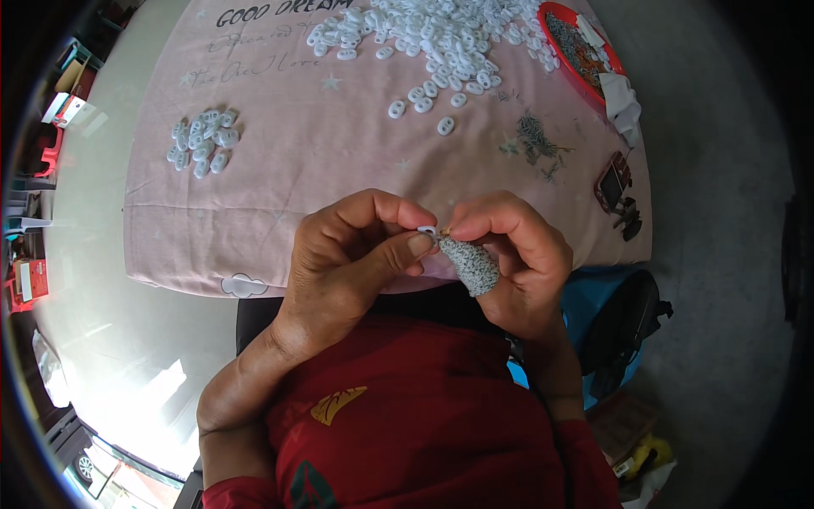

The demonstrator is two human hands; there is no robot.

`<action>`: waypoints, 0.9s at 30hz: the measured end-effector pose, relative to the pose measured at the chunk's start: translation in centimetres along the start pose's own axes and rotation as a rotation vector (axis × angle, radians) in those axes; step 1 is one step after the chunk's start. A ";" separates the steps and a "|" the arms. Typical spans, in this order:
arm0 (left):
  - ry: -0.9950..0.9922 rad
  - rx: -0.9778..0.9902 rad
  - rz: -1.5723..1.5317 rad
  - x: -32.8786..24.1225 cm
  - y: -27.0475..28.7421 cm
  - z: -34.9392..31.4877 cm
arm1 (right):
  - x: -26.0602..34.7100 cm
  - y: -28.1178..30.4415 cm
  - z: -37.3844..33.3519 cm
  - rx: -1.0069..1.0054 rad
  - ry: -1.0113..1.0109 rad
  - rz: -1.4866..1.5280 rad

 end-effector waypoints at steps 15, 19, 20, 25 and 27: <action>0.049 -0.022 0.018 1.6 1.1 0.8 | 0.5 0.1 1.5 0.093 -0.060 -0.207; 0.097 0.032 -0.229 2.3 1.1 1.5 | 0.9 0.5 1.7 0.044 -0.029 -0.180; 0.093 0.028 -0.229 2.3 1.2 1.5 | 0.7 0.7 1.6 0.025 0.001 -0.202; 0.093 0.044 -0.261 2.6 1.3 1.6 | 1.1 0.8 2.0 0.110 0.099 -0.376; 0.095 0.044 -0.254 2.7 1.3 1.7 | 0.9 0.5 2.1 0.092 0.101 -0.430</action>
Point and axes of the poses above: each hand's wrist, its own z-axis towards the middle knuckle, its own y-axis out of the back of the hand, x = y × z, the point moved 3 cm from there along z, towards the middle knuckle, and after that the axes turned 4 degrees about z, right-handed, at the moved point
